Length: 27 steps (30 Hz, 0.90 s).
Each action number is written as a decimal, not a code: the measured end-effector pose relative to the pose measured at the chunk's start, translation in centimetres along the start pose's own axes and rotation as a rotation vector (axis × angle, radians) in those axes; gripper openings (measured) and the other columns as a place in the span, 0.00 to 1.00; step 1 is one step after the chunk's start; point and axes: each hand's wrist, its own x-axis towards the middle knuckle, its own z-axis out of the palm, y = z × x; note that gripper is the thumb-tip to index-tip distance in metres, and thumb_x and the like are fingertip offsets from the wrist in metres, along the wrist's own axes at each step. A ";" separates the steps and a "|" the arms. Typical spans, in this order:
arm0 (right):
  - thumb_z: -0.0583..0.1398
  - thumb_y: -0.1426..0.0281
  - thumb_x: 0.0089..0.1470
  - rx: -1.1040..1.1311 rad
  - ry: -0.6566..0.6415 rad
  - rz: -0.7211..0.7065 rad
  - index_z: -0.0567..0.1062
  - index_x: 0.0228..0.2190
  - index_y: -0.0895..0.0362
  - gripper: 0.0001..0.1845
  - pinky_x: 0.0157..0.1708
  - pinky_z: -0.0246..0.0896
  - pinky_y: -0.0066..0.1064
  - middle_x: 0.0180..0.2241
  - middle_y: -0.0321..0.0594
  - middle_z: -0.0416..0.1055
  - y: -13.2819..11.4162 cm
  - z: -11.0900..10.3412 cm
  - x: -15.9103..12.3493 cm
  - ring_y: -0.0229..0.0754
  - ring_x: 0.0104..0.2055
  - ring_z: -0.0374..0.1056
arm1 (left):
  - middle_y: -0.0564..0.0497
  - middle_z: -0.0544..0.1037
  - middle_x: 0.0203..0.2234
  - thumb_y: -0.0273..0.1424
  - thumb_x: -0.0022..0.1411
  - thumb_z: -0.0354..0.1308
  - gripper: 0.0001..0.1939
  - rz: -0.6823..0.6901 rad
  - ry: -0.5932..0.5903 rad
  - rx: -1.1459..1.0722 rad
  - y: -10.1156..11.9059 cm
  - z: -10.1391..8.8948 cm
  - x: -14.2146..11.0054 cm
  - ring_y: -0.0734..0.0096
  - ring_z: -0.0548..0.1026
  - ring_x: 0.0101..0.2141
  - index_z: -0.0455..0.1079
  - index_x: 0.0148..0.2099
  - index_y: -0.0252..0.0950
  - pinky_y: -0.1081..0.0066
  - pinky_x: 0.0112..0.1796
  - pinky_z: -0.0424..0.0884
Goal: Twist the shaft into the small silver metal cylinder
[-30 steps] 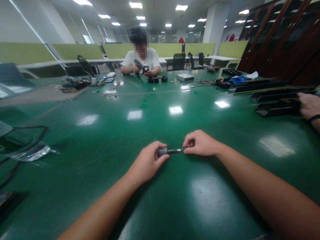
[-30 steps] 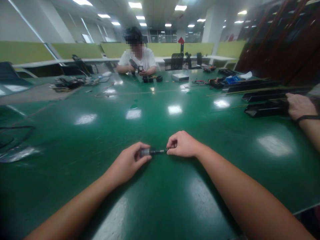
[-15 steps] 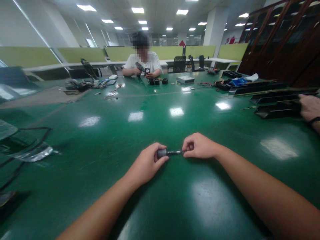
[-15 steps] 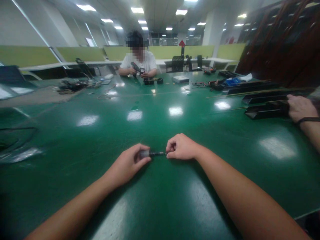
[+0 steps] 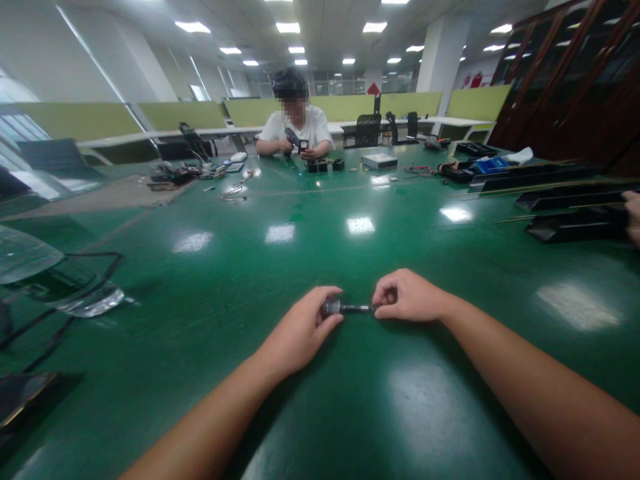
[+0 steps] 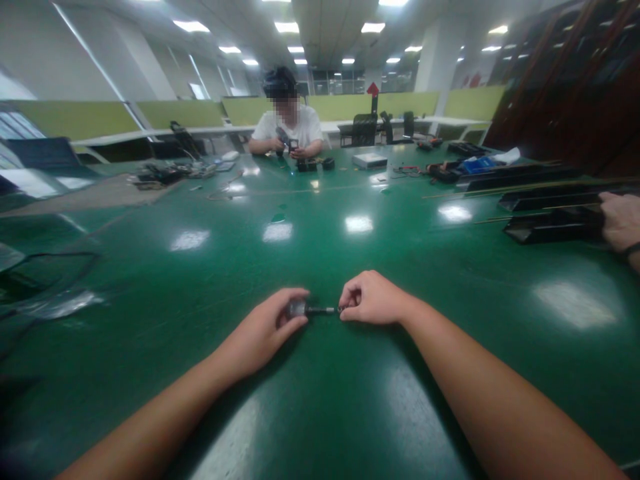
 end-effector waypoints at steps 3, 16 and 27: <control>0.67 0.69 0.42 0.007 -0.005 -0.012 0.80 0.28 0.59 0.08 0.25 0.58 0.25 0.23 0.35 0.73 0.1 0.0 0.0 0.35 0.24 0.66 | 0.50 0.73 0.37 0.33 0.64 0.55 0.13 0.002 0.004 -0.007 0.1 0.1 -0.1 0.67 0.70 0.32 0.68 0.50 0.39 0.68 0.35 0.67; 0.67 0.67 0.44 0.016 0.015 -0.031 0.81 0.30 0.59 0.09 0.25 0.57 0.26 0.24 0.36 0.74 -0.1 0.4 0.1 0.35 0.25 0.65 | 0.50 0.73 0.36 0.33 0.64 0.55 0.12 0.019 0.038 -0.017 0.0 0.2 0.2 0.68 0.70 0.32 0.69 0.49 0.38 0.68 0.35 0.67; 0.67 0.66 0.47 -0.025 0.148 -0.056 0.83 0.34 0.56 0.11 0.31 0.61 0.28 0.30 0.39 0.78 -1.0 1.6 0.4 0.38 0.30 0.70 | 0.48 0.75 0.38 0.35 0.65 0.54 0.12 0.002 0.076 -0.004 -0.6 0.4 0.2 0.63 0.73 0.37 0.70 0.49 0.38 0.64 0.41 0.69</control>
